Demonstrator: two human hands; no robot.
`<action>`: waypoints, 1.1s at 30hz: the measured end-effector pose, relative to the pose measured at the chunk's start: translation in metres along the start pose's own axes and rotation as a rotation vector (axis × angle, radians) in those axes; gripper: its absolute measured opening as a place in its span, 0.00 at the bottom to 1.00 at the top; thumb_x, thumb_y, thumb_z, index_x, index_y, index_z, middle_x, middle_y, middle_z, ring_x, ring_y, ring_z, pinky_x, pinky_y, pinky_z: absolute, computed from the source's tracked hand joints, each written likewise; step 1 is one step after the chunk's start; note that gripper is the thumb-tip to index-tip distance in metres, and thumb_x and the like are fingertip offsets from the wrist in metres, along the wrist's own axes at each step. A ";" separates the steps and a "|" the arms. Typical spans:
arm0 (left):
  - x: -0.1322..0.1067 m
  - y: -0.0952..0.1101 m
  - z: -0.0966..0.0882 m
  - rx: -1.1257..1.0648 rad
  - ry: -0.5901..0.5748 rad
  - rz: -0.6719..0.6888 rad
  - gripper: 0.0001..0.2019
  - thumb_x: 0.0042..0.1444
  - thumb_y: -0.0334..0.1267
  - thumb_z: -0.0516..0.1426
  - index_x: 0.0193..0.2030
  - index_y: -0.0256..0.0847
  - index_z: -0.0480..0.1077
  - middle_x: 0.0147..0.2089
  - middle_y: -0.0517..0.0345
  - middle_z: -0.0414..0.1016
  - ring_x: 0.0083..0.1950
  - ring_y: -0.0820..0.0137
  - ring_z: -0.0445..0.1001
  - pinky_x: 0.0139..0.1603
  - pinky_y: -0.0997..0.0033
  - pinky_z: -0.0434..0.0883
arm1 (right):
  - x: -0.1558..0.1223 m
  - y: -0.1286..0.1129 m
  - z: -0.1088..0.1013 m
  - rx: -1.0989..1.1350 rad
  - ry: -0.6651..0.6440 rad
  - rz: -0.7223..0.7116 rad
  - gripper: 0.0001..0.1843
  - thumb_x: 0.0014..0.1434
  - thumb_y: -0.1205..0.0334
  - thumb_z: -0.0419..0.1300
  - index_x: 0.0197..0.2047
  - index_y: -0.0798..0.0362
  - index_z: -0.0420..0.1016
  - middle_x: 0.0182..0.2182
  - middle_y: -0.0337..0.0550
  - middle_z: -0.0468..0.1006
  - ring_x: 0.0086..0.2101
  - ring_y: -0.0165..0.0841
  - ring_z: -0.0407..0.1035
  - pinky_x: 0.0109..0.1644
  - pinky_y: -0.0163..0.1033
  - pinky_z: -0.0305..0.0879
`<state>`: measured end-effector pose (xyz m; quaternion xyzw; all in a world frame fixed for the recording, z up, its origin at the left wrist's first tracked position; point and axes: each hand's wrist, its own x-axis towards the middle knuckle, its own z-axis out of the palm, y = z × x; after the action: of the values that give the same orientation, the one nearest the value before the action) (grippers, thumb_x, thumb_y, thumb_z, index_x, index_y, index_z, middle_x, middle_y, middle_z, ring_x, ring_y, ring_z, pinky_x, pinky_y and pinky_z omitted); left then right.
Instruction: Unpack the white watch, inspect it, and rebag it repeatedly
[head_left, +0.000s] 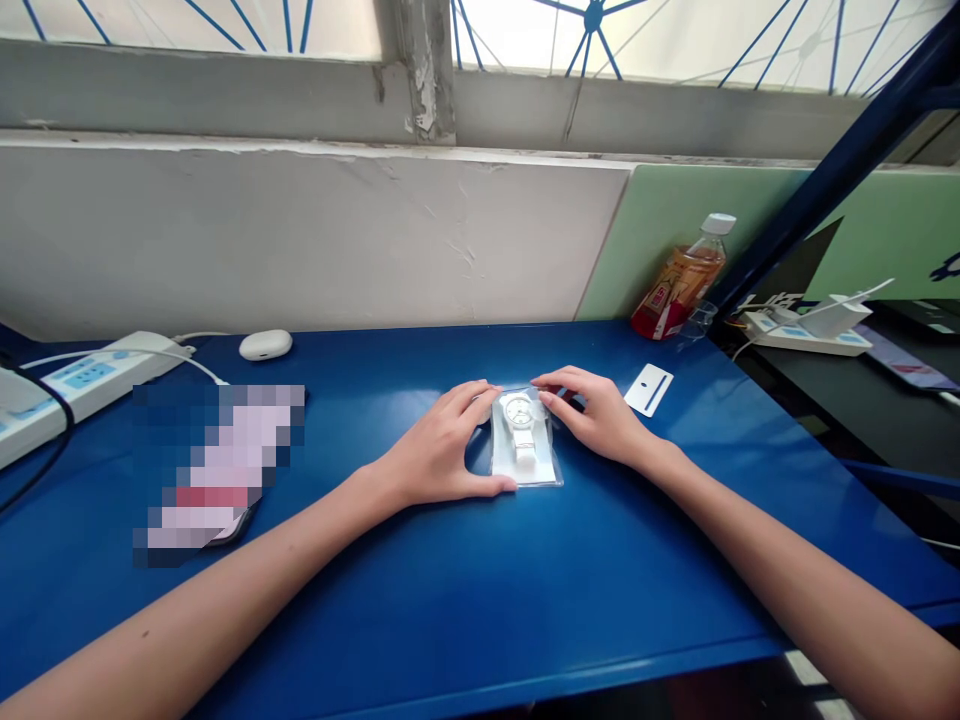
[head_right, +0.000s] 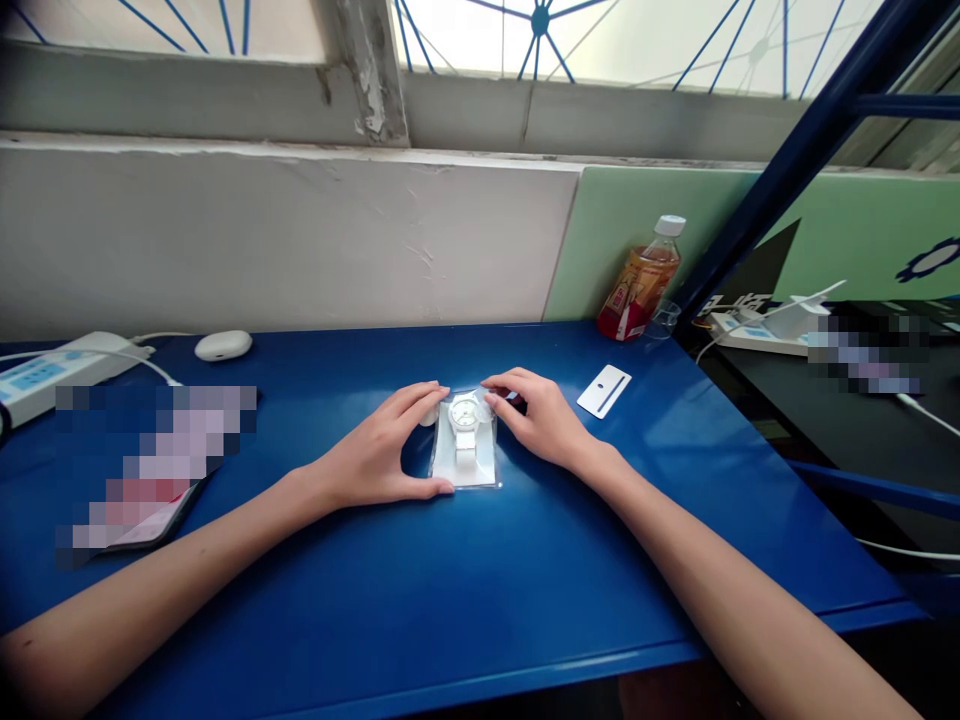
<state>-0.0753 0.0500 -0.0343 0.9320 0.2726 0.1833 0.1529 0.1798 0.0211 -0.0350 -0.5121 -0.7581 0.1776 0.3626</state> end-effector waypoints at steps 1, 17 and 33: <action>0.000 0.000 0.000 0.005 -0.012 -0.024 0.51 0.49 0.63 0.64 0.71 0.33 0.53 0.70 0.33 0.58 0.71 0.44 0.56 0.68 0.44 0.61 | -0.001 0.000 -0.003 -0.067 -0.032 -0.057 0.17 0.66 0.55 0.57 0.53 0.53 0.77 0.50 0.52 0.79 0.48 0.42 0.74 0.52 0.47 0.71; 0.003 0.000 0.000 0.026 -0.089 -0.072 0.49 0.54 0.66 0.59 0.73 0.36 0.50 0.74 0.36 0.52 0.74 0.47 0.52 0.70 0.46 0.57 | -0.007 -0.003 -0.024 -0.249 -0.416 -0.092 0.56 0.48 0.34 0.68 0.71 0.55 0.58 0.68 0.61 0.60 0.67 0.55 0.54 0.67 0.59 0.58; 0.003 0.001 -0.001 0.058 -0.098 -0.052 0.50 0.53 0.64 0.60 0.72 0.32 0.51 0.72 0.34 0.55 0.72 0.45 0.55 0.69 0.46 0.59 | -0.007 -0.001 -0.023 -0.291 -0.421 -0.079 0.61 0.47 0.32 0.66 0.73 0.58 0.52 0.70 0.63 0.56 0.68 0.54 0.52 0.69 0.58 0.56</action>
<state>-0.0732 0.0510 -0.0326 0.9366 0.2941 0.1253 0.1435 0.1981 0.0126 -0.0212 -0.4804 -0.8540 0.1552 0.1259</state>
